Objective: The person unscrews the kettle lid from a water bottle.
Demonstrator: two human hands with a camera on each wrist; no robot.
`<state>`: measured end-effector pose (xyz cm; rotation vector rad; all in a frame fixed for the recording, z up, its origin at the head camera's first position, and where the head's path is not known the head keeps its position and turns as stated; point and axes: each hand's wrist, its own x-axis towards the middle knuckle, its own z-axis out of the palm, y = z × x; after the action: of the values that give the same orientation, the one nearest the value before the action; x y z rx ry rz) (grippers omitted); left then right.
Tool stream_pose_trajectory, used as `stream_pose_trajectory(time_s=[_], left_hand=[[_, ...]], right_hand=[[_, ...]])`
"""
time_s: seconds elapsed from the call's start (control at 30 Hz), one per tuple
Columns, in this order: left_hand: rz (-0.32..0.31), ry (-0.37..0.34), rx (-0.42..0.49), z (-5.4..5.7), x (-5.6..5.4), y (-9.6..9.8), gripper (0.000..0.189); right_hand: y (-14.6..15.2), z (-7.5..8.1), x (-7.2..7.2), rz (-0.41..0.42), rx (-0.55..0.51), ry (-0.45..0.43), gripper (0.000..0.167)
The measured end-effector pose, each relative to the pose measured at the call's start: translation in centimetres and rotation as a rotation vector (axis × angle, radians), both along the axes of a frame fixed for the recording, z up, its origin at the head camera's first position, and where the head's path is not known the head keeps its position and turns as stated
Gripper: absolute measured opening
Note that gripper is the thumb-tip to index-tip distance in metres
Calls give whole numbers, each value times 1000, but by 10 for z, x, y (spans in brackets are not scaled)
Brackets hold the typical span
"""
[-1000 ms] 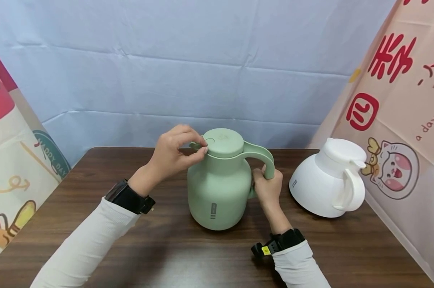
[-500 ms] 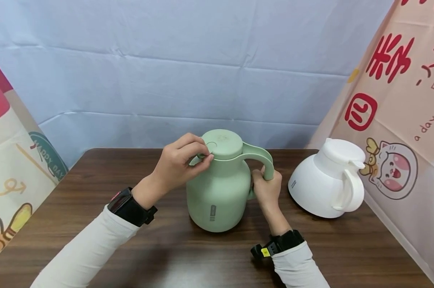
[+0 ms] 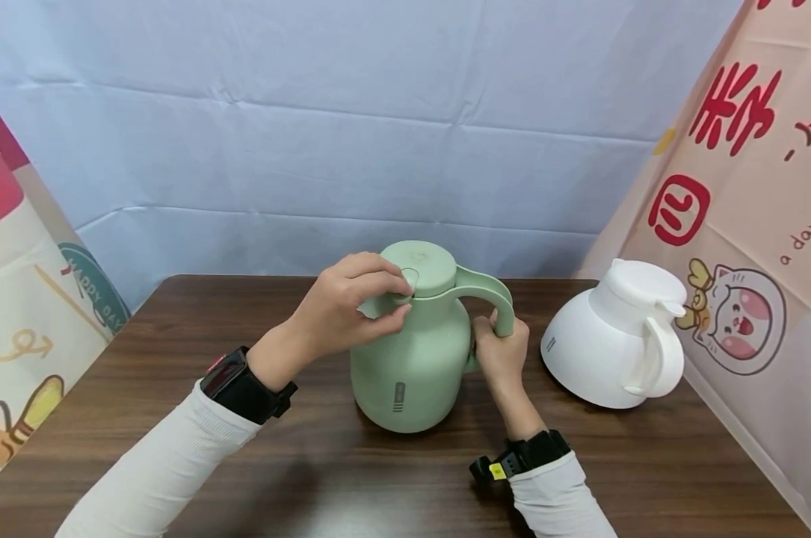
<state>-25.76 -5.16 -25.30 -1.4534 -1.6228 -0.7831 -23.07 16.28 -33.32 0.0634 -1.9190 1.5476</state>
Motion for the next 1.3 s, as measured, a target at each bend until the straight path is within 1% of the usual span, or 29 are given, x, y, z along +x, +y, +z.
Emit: stream_pose_trajectory(time_s=[0.17, 0.3, 0.47, 0.6, 0.8, 0.87, 0.93, 1.1, 1.17, 1.3], left_hand=[[45, 49, -52, 6, 4, 7, 13], [73, 74, -103, 11, 7, 13, 12], [98, 65, -169, 16, 6, 21, 10], [118, 54, -201, 19, 5, 26, 9], [178, 30, -231, 23, 3, 36, 11], [214, 15, -247, 24, 4, 40, 11], [269, 0, -276, 25, 5, 44, 11], [455, -34, -389, 30, 9, 54, 12], [512, -53, -422, 32, 11, 58, 14], [583, -97, -439, 35, 13, 64, 16]], right_hand=[[1, -1, 0, 2, -5, 3, 40], [1, -1, 0, 5, -4, 14, 38], [1, -2, 0, 0, 4, 11, 37], [1, -2, -1, -5, 4, 4, 39], [1, -2, -1, -10, 21, 0, 41], [2, -2, 0, -9, 21, 0, 41], [2, -2, 0, -7, 22, 2, 41], [3, -2, 1, 1, 23, 5, 42], [2, -2, 1, 6, 13, 0, 42], [1, 0, 1, 8, 13, -4, 43]])
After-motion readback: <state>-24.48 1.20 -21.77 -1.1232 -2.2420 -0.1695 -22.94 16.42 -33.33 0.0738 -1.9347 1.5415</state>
